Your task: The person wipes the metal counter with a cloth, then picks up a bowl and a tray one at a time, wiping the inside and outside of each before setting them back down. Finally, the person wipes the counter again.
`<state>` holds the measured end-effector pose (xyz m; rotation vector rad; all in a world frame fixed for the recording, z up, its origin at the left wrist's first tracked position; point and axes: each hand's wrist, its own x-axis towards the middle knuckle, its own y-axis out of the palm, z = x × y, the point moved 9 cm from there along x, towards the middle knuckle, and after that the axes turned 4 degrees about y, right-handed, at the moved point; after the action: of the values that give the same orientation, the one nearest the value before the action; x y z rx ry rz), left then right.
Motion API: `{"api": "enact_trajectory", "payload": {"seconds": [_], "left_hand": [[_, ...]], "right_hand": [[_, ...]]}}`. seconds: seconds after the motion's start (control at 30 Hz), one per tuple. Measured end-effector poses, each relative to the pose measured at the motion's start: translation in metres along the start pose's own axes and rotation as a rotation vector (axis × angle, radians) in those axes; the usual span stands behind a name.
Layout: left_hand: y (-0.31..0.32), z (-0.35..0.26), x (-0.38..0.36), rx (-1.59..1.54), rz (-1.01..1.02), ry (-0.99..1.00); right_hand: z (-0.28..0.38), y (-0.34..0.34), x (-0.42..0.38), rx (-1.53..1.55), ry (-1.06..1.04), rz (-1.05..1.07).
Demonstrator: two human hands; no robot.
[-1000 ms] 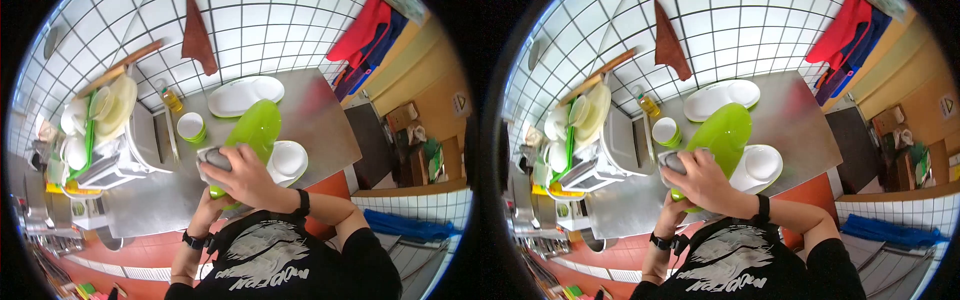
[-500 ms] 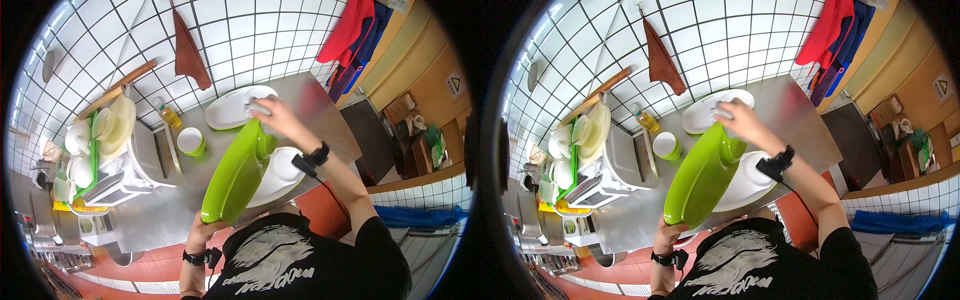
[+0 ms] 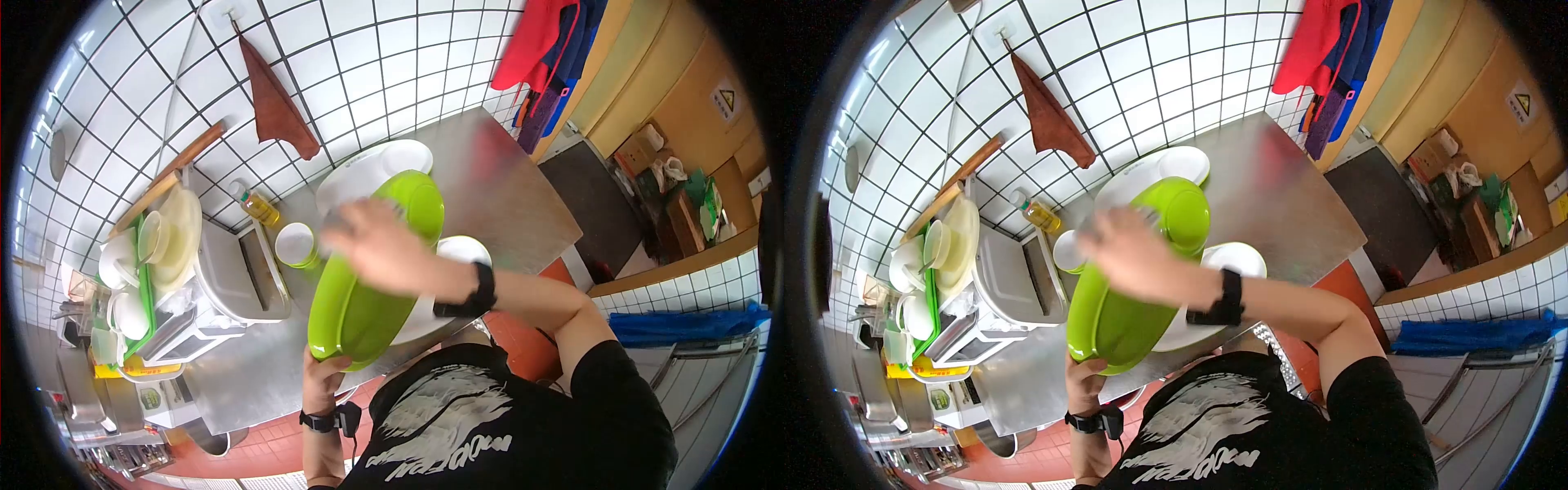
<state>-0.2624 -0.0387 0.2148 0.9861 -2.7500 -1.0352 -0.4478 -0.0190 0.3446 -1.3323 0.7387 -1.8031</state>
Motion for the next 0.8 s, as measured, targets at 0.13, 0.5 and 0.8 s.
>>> {"api": "enact_trajectory", "payload": {"seconds": [0.13, 0.5, 0.8], "left_hand": [[-0.019, -0.012, -0.015, -0.092, -0.059, 0.075], [-0.032, 0.021, -0.006, -0.343, 0.082, 0.003], [0.018, 0.043, 0.014, -0.025, 0.024, -0.372]], "right_hand": [[-0.151, -0.002, 0.008, 0.272, 0.385, -0.023], [-0.153, 0.023, -0.079, 1.967, 1.075, -0.079], [-0.170, 0.025, -0.081, 1.673, 0.962, -0.244]]}}
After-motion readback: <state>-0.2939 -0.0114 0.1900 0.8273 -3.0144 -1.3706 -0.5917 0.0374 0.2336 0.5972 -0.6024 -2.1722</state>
